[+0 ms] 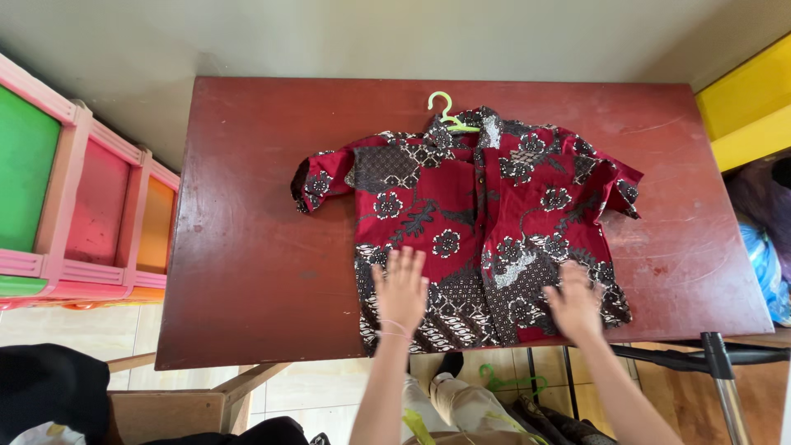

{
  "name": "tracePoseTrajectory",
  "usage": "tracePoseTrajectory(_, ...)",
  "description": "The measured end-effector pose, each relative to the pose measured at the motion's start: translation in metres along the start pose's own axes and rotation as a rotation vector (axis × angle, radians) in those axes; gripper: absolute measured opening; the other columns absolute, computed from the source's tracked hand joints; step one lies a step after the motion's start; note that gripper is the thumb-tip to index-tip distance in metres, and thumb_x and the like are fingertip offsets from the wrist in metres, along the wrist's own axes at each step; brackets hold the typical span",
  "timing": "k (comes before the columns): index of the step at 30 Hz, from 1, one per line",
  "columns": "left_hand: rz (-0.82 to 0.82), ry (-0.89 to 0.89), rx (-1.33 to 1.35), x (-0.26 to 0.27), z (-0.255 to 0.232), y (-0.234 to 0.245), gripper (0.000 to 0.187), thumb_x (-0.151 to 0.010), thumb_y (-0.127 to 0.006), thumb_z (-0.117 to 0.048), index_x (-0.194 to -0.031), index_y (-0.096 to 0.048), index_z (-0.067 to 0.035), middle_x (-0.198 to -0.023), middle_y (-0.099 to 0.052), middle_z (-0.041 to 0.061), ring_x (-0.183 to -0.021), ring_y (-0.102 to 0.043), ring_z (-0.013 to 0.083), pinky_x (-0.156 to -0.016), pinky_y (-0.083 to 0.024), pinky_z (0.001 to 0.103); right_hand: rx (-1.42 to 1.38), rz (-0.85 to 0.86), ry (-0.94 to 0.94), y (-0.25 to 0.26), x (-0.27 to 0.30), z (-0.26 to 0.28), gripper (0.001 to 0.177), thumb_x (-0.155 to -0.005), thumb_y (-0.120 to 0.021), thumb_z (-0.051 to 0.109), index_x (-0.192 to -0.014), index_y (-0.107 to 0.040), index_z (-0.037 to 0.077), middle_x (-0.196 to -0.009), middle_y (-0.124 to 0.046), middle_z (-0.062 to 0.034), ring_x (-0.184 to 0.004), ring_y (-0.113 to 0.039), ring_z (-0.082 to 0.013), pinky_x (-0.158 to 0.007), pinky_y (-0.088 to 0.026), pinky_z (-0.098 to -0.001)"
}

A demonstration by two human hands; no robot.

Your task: The person smooths a red patterned shirt on a table, then places a hanger into the collar and buttons the shirt while it remains on the table. The shirt is left on the hanger on the table surface.

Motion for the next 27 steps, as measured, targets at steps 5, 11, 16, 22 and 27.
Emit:
tracePoseTrajectory(5, -0.006, 0.178, 0.014, 0.006, 0.046, 0.016, 0.059, -0.102, -0.043, -0.037, -0.158, -0.037, -0.02, -0.164, -0.035, 0.006, -0.153, -0.026, 0.0276, -0.122, -0.01, 0.061, 0.005, -0.108, -0.005, 0.011, 0.006, -0.043, 0.08, -0.102, -0.034, 0.056, -0.162, -0.022, 0.004, -0.17, -0.02, -0.0145, -0.157, -0.016, -0.0314, -0.124, -0.01, -0.0576)
tracePoseTrajectory(11, 0.007, 0.382, -0.113, 0.005, 0.003, 0.016, 0.063, -0.103, -0.04, -0.039, -0.154, -0.036, -0.003, -0.162, -0.029, 0.028, -0.153, -0.02, 0.0421, -0.122, -0.009, 0.06, 0.033, 0.013, -0.259, 0.003, 0.009, -0.027, 0.07, -0.095, -0.054, 0.035, -0.157, -0.035, 0.008, -0.168, -0.025, -0.0134, -0.158, -0.018, -0.0309, -0.123, -0.013, -0.0594)
tracePoseTrajectory(16, 0.107, 0.06, 0.072, -0.012, -0.105, -0.02, 0.062, -0.107, -0.035, -0.036, -0.157, -0.031, 0.0, -0.164, -0.025, 0.028, -0.154, -0.017, 0.0419, -0.124, -0.01, 0.055, -0.142, 0.014, 0.211, -0.015, -0.001, 0.052, 0.069, -0.089, -0.059, 0.014, -0.15, -0.035, -0.005, -0.162, -0.031, -0.0253, -0.153, -0.024, -0.0394, -0.127, -0.018, -0.049)
tracePoseTrajectory(22, 0.278, -0.063, 0.112, -0.017, -0.096, -0.038, 0.057, -0.106, -0.034, -0.035, -0.159, -0.03, -0.014, -0.166, -0.03, 0.007, -0.155, -0.022, 0.0256, -0.126, -0.01, 0.052, 0.0, 0.16, 0.326, -0.038, -0.003, 0.069, 0.068, -0.103, -0.047, 0.04, -0.156, -0.032, 0.001, -0.166, -0.025, -0.0146, -0.157, -0.018, -0.0297, -0.126, -0.011, -0.0481)
tracePoseTrajectory(27, 0.166, 0.098, -0.042, -0.031, -0.004, -0.009, 0.057, -0.104, -0.038, -0.038, -0.158, -0.035, -0.021, -0.163, -0.034, 0.004, -0.152, -0.026, 0.0263, -0.123, -0.012, 0.056, 0.07, -0.039, 0.116, 0.001, -0.028, -0.031, 0.078, -0.1, -0.043, 0.049, -0.16, -0.026, 0.002, -0.168, -0.022, -0.0158, -0.155, -0.018, -0.0311, -0.123, -0.014, -0.0501)
Point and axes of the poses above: each hand's wrist, its own x-axis away from the middle knuckle, its own y-axis out of the back of the hand, z = x × y, the point moved 3 cm from there along -x, towards the middle knuckle
